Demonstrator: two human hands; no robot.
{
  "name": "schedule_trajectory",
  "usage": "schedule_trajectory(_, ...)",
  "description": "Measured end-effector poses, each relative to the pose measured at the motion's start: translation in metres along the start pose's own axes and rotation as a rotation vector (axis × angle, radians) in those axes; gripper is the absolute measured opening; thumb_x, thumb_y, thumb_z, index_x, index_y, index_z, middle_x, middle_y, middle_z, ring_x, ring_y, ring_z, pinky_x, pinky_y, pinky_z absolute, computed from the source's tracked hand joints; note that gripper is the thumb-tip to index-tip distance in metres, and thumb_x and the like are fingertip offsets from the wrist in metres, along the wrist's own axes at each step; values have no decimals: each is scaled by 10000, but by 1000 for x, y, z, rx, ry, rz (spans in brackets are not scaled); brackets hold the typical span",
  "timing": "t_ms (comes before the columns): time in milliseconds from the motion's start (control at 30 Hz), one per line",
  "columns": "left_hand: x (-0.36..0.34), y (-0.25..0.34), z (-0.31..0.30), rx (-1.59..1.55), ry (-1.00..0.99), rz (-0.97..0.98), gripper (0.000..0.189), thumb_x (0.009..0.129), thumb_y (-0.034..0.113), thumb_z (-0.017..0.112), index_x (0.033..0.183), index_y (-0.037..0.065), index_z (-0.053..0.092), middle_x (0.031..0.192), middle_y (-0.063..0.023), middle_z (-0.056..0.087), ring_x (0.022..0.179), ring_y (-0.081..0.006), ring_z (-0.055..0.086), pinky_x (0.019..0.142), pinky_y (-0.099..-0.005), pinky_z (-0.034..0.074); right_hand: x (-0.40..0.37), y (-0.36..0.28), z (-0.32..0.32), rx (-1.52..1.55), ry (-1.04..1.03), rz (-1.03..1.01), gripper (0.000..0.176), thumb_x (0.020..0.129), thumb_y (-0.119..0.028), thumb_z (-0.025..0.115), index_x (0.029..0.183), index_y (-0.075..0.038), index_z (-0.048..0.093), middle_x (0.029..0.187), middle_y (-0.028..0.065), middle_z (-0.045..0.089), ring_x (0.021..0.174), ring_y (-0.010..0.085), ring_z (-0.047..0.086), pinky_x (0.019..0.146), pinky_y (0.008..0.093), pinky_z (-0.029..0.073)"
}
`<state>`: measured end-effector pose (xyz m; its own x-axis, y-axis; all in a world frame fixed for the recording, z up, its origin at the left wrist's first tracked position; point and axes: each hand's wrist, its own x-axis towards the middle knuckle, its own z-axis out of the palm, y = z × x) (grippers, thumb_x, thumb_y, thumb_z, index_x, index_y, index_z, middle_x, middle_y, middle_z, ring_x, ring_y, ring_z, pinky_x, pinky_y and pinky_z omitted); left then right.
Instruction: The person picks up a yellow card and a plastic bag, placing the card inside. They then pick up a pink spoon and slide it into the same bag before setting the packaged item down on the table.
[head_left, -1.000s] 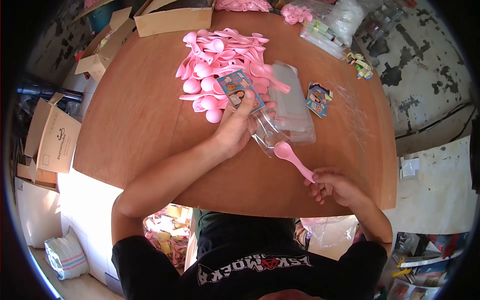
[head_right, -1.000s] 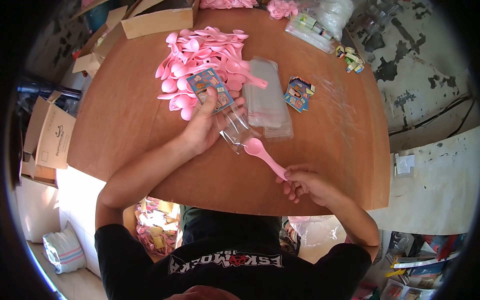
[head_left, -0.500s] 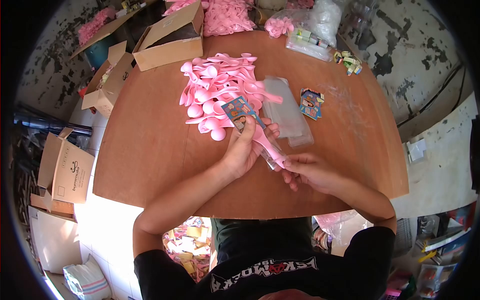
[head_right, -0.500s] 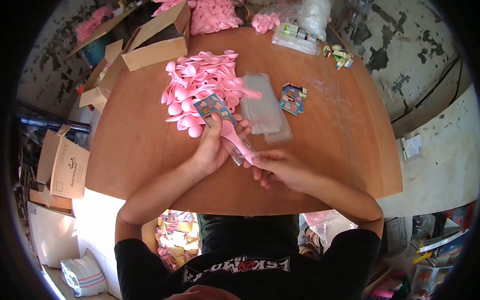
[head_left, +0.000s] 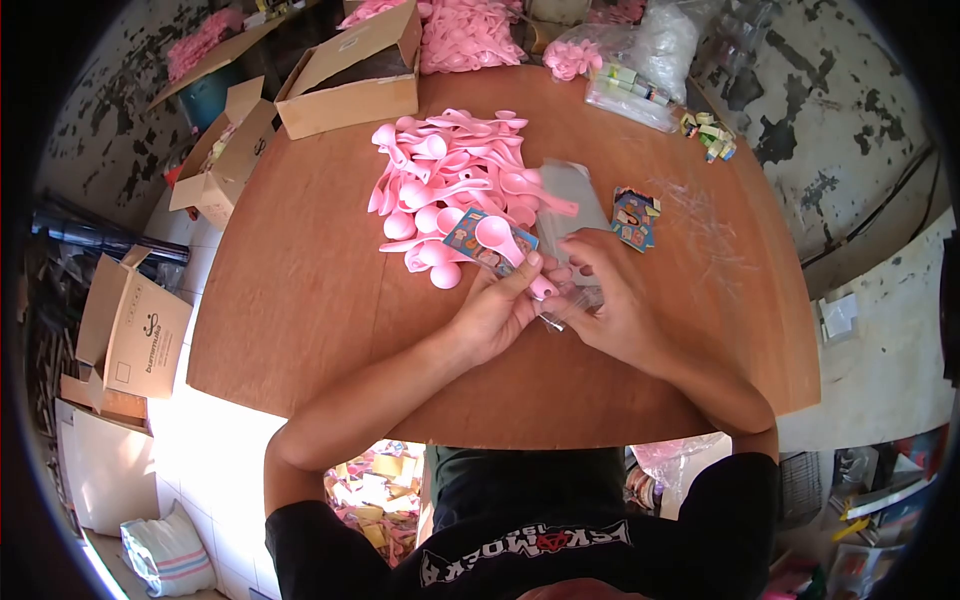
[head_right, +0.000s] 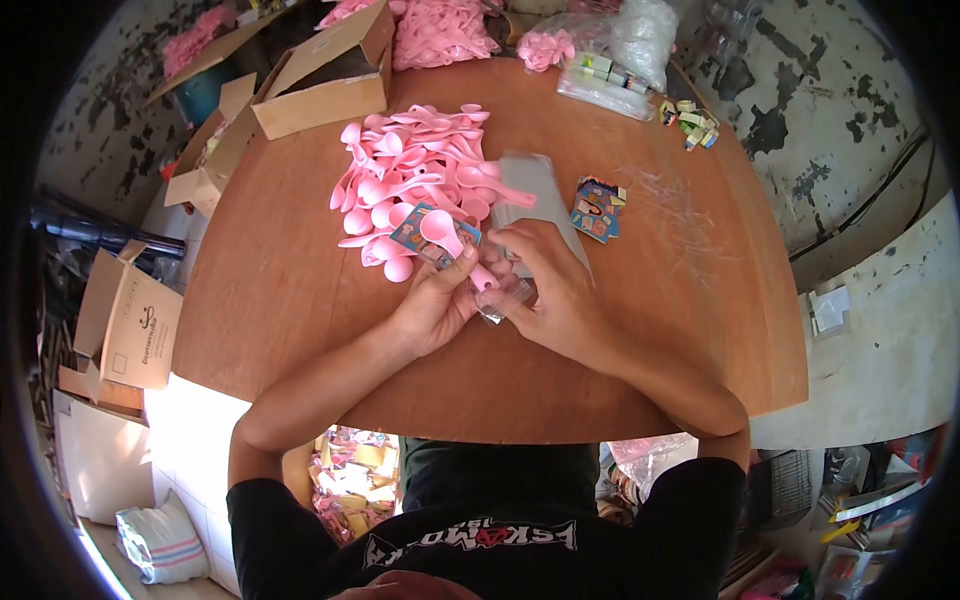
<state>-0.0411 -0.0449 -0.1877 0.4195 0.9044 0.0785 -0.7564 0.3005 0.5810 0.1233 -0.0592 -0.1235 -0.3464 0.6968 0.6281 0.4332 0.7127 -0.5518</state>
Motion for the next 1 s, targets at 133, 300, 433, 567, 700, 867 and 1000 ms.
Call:
schedule_trajectory(133,-3,7,12,-86,-103,-108,378,984,363,503,1231,79,467,1139,-125,583,1082,-250,596,971,-452,496,13,2,-15,-10,-127,-171,192,769,-31,730,944,-13,654,832,86,629,841,231,621,708,342,511)
schedule_trajectory(300,0,10,8,-47,-244,-344,928,814,807,340,1400,88,371,1160,-149,576,1097,-304,566,987,-480,422,69,-39,-77,59,389,-120,86,805,23,660,891,13,664,824,60,673,780,97,618,718,242,484)
schedule_trajectory(433,1,8,8,40,-314,-371,901,838,780,340,1403,79,371,1155,-150,576,1083,-299,574,980,-473,422,94,-25,-108,14,496,-243,84,805,-7,678,886,16,675,780,41,666,698,73,590,629,220,465)
schedule_trajectory(567,-1,7,12,119,-356,-351,847,876,719,370,1409,61,356,1165,-152,574,1087,-294,572,980,-464,416,93,-5,-103,78,181,0,99,792,-51,699,861,20,693,722,23,658,629,53,543,571,225,436)
schedule_trajectory(700,-3,8,20,247,-473,-144,594,974,489,423,1373,49,386,1134,-127,575,1059,-245,579,967,-414,429,94,8,-111,155,182,56,118,787,-99,710,815,16,706,680,28,660,620,61,562,551,243,436)
schedule_trajectory(867,2,25,57,728,-440,195,382,973,177,532,1301,15,423,1128,-121,561,1054,-210,573,944,-357,449,83,0,-125,169,91,125,138,774,-120,724,802,13,704,680,54,667,577,79,574,510,265,440)
schedule_trajectory(1000,23,48,127,1215,-151,888,466,901,83,631,1309,5,422,1208,-127,518,1098,-197,554,943,-371,470,79,-12,-133,287,-10,155,103,850,-72,675,873,28,678,768,52,675,680,85,622,573,206,484)
